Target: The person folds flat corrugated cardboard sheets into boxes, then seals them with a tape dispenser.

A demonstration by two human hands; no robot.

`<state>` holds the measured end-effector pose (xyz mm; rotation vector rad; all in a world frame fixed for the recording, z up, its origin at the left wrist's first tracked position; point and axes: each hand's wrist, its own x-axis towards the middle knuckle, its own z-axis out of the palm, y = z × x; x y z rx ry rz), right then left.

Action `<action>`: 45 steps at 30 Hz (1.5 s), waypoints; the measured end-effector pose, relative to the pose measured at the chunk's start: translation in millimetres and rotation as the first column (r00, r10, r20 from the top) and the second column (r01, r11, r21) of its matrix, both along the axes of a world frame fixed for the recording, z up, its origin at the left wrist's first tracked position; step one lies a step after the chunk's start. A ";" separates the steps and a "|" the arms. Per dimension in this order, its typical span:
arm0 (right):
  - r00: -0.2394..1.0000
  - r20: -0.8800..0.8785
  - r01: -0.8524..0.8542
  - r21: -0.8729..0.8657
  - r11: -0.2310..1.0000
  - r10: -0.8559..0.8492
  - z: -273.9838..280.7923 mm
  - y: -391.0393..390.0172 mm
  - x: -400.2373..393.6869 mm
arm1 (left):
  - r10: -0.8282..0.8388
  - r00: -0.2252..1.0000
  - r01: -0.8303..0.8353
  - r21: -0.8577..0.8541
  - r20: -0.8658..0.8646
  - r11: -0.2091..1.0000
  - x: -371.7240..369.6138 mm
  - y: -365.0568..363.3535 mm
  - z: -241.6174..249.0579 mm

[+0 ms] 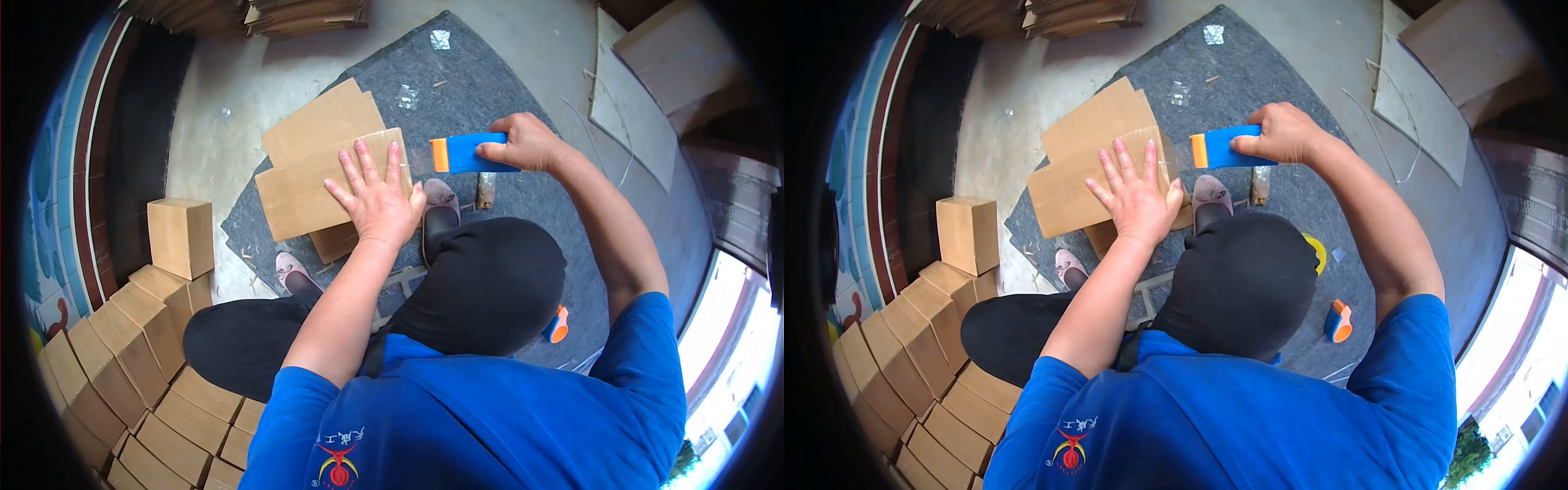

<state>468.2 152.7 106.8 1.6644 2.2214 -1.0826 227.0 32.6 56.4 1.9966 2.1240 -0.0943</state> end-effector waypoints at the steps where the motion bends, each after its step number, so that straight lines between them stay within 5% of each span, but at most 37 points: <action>1: 0.997 0.071 -0.028 0.034 0.999 0.026 1.6 -4.5 -15.9 | -0.004 1.000 0.004 0.006 -0.007 1.000 -0.6 -0.8 0.3; 6: 0.977 0.202 -0.106 0.152 0.983 0.074 23.7 -33.2 -88.3 | -0.013 0.999 0.013 -0.024 0.034 1.000 -4.2 2.3 7.0; 10: 0.933 0.205 -0.324 0.125 0.938 0.296 -13.1 -47.6 -94.4 | -0.026 1.000 0.025 -0.088 -0.007 0.996 0.4 3.0 10.6; 14: 0.960 0.130 -0.272 0.247 0.930 0.246 -69.6 -69.6 -98.0 | -0.027 0.999 0.026 -0.081 -0.022 0.996 0.7 4.9 3.7; 19: 0.844 0.352 -0.527 0.400 0.750 0.405 -96.9 -74.2 -104.0 | -0.021 1.000 0.019 -0.127 -0.012 0.992 3.0 12.7 10.4; 21: 0.807 0.410 -0.579 0.409 0.706 0.425 -112.4 -79.3 -106.1 | -0.035 0.999 0.032 -0.117 -0.027 0.993 -1.6 7.3 1.8; 23: 0.691 0.430 -0.702 0.209 0.681 0.581 -120.7 -77.0 -100.4 | -0.033 0.999 0.034 -0.091 0.015 0.995 -3.2 4.6 1.7; 27: 0.878 0.402 -0.397 0.312 0.863 0.259 -56.5 -59.9 -91.4 | -0.030 0.997 0.034 -0.045 0.075 0.998 -11.2 0.6 -4.8; 31: 0.765 0.469 -0.642 0.488 0.592 0.442 -48.9 -60.8 -90.1 | -0.031 0.986 0.030 0.006 0.163 1.000 -12.9 0.0 0.8; 32: 0.700 0.546 -0.702 0.411 0.581 0.460 -56.4 -63.1 -95.1 | -0.042 0.996 0.048 -0.078 0.076 0.996 -14.4 -1.1 5.2; 34: 0.771 0.453 -0.626 0.406 0.666 0.449 -58.6 -65.8 -97.0 | -0.063 0.963 0.063 0.008 0.261 0.998 -39.4 -11.0 13.5; 39: 0.802 0.392 -0.597 0.490 0.635 0.452 -72.6 -71.3 -86.6 | 0.230 0.973 -0.226 0.175 -0.001 0.958 -157.4 -42.7 -17.1; 40: 0.801 0.389 -0.597 0.477 0.645 0.455 -69.2 -69.5 -89.4 | 0.305 0.934 -0.338 0.177 0.187 0.925 -177.6 -44.0 -20.6; 42: 0.808 0.384 -0.589 0.514 0.624 0.447 -74.6 -64.4 -89.8 | 0.634 0.539 -0.572 -0.311 0.555 0.759 -230.7 -36.7 -62.3; 43: 0.804 0.396 -0.595 0.515 0.617 0.444 -74.2 -62.7 -89.0 | 0.709 0.017 -0.663 -0.523 0.705 0.536 -238.4 -45.7 -81.7; 45: 0.804 0.361 -0.594 0.508 0.623 0.472 -71.5 -61.3 -85.6 | 0.517 -0.478 -0.706 -0.661 0.710 0.254 -213.0 -57.2 -52.1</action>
